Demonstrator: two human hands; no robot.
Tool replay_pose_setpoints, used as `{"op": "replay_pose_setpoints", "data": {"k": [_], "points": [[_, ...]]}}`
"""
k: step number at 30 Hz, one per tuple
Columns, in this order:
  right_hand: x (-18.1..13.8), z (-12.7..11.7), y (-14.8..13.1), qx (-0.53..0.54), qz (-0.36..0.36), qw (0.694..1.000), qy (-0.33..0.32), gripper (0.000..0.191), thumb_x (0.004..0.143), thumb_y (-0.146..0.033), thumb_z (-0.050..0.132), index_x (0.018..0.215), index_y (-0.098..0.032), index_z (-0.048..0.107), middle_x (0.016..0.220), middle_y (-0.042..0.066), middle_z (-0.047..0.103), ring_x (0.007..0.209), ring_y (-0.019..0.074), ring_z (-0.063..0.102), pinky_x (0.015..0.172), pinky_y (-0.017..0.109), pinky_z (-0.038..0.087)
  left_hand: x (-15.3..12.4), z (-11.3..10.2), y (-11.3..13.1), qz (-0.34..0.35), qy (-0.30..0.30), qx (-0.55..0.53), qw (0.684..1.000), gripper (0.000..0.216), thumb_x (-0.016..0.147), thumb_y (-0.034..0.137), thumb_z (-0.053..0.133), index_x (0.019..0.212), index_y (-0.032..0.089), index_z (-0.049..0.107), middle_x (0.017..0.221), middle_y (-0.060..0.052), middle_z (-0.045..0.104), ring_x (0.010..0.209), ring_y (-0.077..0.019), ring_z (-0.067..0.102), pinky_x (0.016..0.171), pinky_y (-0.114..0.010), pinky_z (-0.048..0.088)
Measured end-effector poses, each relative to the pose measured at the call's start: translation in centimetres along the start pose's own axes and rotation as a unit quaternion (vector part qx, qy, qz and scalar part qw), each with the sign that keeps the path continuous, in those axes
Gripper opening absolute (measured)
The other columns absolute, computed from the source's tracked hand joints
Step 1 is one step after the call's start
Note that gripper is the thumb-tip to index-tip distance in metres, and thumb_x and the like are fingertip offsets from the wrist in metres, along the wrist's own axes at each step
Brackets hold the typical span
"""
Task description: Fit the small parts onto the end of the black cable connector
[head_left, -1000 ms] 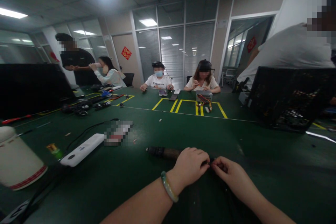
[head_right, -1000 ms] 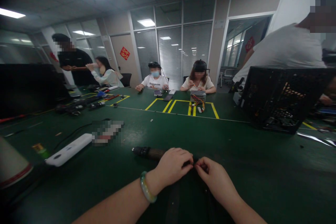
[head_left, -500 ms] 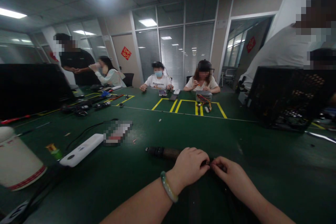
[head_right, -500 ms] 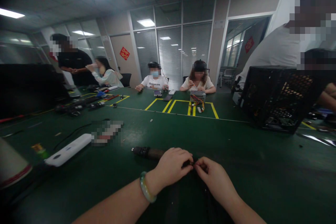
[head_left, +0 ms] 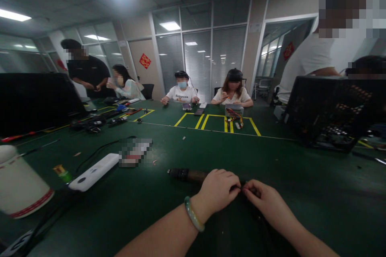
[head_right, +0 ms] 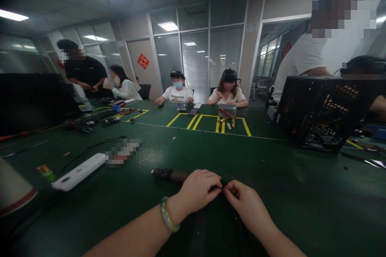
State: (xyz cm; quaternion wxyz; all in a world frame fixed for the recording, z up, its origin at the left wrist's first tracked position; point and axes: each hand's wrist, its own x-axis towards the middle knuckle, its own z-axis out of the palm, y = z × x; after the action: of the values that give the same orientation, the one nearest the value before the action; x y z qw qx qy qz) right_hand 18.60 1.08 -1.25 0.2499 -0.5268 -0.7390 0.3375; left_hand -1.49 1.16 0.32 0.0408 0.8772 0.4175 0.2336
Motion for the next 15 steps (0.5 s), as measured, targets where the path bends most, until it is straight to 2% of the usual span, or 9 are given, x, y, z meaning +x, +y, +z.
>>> {"op": "replay_pose_setpoints", "data": {"k": [15], "points": [[-0.04,-0.03,-0.63,-0.020,-0.007,1.000,0.002,0.019,0.088,-0.036,0.052,0.085,-0.022,0.065,0.075,-0.001,0.069,0.070,0.0172,0.063,0.060,0.023,0.041,-0.02,-0.49,0.37,-0.008,-0.013,0.025,1.000,0.007,0.088,0.026,0.060,0.094,0.023,0.060,0.098,0.002,0.065,0.092,-0.0176,0.058,0.082,-0.032,0.041]]}}
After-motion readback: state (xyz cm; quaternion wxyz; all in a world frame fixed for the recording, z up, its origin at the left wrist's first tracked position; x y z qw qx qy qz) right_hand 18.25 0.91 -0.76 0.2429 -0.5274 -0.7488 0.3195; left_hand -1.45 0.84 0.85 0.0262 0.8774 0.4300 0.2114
